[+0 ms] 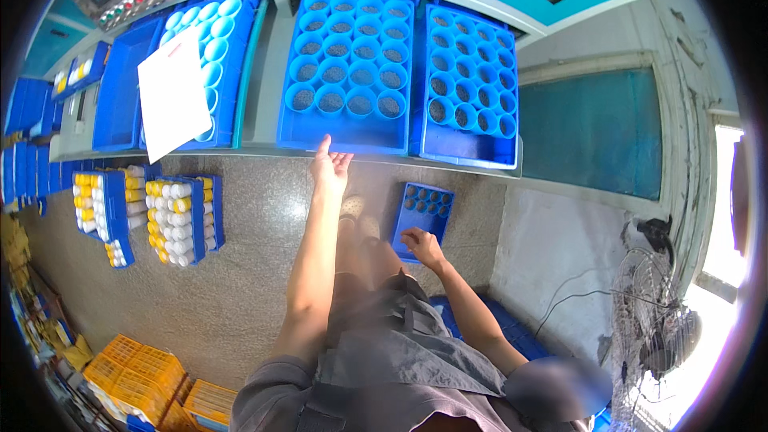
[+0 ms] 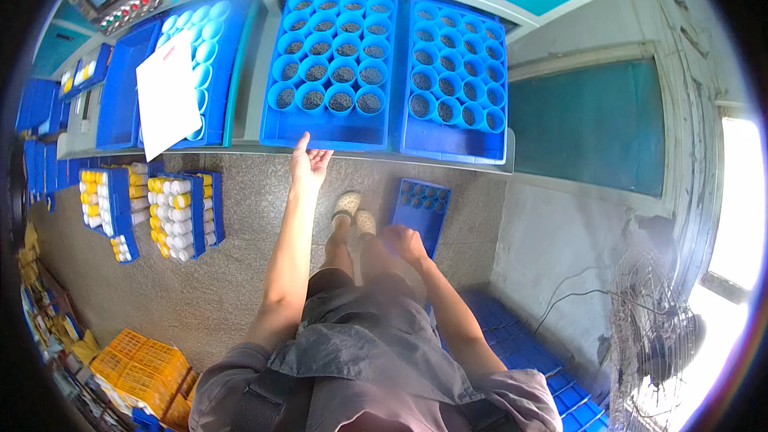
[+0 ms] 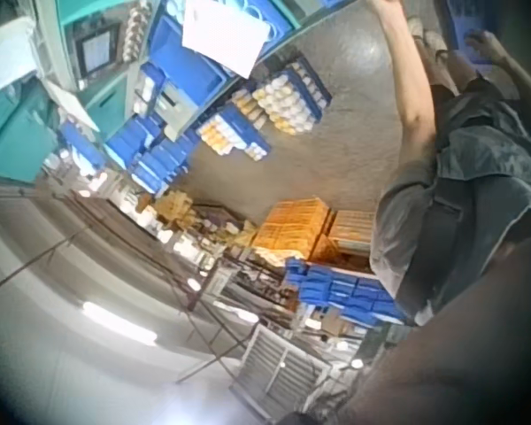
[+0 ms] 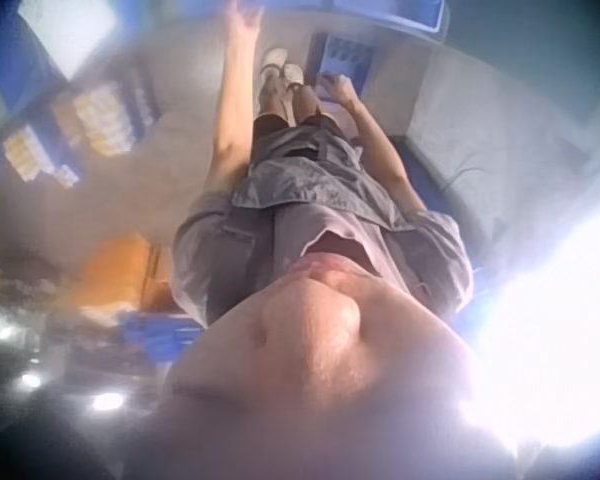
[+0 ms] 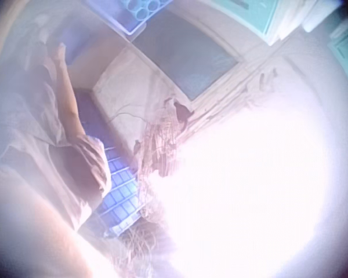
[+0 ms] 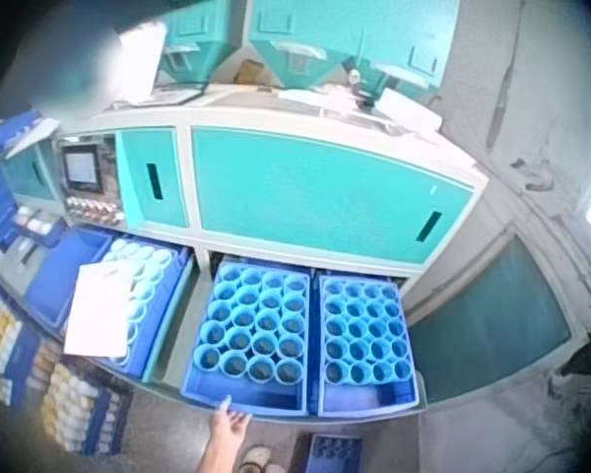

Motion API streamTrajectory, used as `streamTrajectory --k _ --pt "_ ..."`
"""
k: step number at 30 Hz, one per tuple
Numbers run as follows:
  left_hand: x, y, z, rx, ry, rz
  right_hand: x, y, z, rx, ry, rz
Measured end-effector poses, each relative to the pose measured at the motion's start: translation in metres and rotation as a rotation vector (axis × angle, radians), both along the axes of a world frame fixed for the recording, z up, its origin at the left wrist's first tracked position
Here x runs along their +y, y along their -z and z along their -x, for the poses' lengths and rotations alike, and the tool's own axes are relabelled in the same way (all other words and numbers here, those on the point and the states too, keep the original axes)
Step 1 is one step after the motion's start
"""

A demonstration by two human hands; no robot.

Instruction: The person sorts small white and yellow plastic cups into blue trays, then uses a green tool to adjust items in the trays. They carry a filled tray to a machine and place it on a conveyor belt, then retrieve white plastic components from a rack.

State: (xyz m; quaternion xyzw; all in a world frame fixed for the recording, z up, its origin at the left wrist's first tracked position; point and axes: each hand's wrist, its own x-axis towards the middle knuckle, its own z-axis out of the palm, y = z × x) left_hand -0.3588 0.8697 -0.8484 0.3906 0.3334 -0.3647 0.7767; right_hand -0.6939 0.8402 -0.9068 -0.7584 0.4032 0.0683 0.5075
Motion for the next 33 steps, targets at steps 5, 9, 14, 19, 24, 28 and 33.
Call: streamTrajectory --k 5,9,14,19,24,28,33 --pt "0.017 -0.033 0.004 -0.032 0.115 0.011 -0.034 -0.034 0.005 0.073 0.031 0.062" --pt "0.065 -0.044 0.037 -0.044 0.193 -0.143 -0.056 -0.072 -0.034 -0.063 0.016 0.414" --pt "0.155 -0.034 0.119 0.039 0.146 -0.308 -0.075 -0.106 -0.115 -0.351 0.093 0.292" --pt "0.224 -0.046 0.192 0.079 0.025 -0.382 -0.078 -0.09 -0.147 -0.112 0.206 -0.018" --pt "0.277 -0.067 0.245 0.027 -0.034 -0.394 -0.042 -0.102 -0.123 -0.002 0.227 -0.401" --pt "0.321 -0.067 0.275 0.004 -0.021 -0.466 -0.001 -0.084 -0.098 0.191 0.148 -0.183" --pt "0.375 -0.003 0.282 0.254 0.04 -0.617 0.055 0.04 -0.079 0.381 0.052 -0.116"
